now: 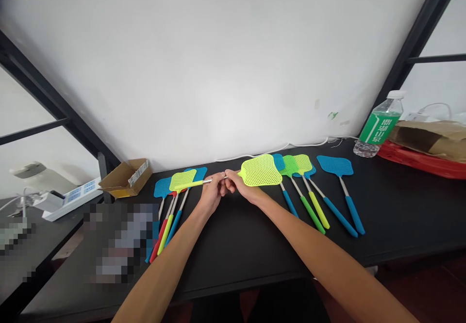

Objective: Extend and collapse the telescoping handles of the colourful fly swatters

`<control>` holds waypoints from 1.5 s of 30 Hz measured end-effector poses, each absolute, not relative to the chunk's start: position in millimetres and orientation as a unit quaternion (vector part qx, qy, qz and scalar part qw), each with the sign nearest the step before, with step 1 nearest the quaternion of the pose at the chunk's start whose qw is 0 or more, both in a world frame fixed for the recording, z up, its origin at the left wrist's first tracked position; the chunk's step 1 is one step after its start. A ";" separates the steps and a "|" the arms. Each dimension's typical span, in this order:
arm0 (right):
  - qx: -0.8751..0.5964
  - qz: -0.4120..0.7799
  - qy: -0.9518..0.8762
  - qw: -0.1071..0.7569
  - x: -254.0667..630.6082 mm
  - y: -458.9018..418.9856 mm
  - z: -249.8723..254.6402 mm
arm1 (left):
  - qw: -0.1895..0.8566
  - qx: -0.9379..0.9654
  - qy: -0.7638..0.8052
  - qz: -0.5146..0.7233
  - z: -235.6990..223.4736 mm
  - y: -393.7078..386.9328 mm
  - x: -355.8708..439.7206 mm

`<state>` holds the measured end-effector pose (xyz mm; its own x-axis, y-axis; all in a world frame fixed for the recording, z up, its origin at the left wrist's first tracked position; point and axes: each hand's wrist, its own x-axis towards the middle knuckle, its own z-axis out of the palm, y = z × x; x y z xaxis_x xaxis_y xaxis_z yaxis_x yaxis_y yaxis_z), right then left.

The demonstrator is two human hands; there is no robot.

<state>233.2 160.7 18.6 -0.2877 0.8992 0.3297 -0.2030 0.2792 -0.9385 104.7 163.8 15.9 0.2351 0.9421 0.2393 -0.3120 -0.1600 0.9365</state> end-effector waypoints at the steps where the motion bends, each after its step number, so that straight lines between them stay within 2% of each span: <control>1: -0.291 0.519 -0.611 0.521 234.0 160.9 18.9 | 0.580 0.523 0.298 0.549 15.8 164.8 104.7; 6: -0.322 0.471 -0.633 0.523 239.9 163.2 22.6 | 0.592 0.499 0.303 0.555 16.9 168.0 102.4; 13: -0.344 0.460 -0.615 0.540 249.2 169.0 23.7 | 0.582 0.478 0.306 0.583 18.3 171.6 97.2; 22: -0.309 0.596 -0.459 0.582 241.7 164.0 24.5 | 0.585 0.523 0.311 0.536 13.1 161.7 101.2; 32: -0.344 0.555 -0.550 0.521 238.6 166.2 10.8 | 0.586 0.566 0.272 0.513 11.2 160.9 101.5; 38: -0.332 0.581 -0.565 0.483 238.6 162.0 16.5 | 0.555 0.604 0.277 0.500 14.5 160.5 98.4; 45: -0.301 0.605 -0.557 0.482 241.3 160.5 25.6 | 0.555 0.576 0.298 0.521 15.6 168.4 95.1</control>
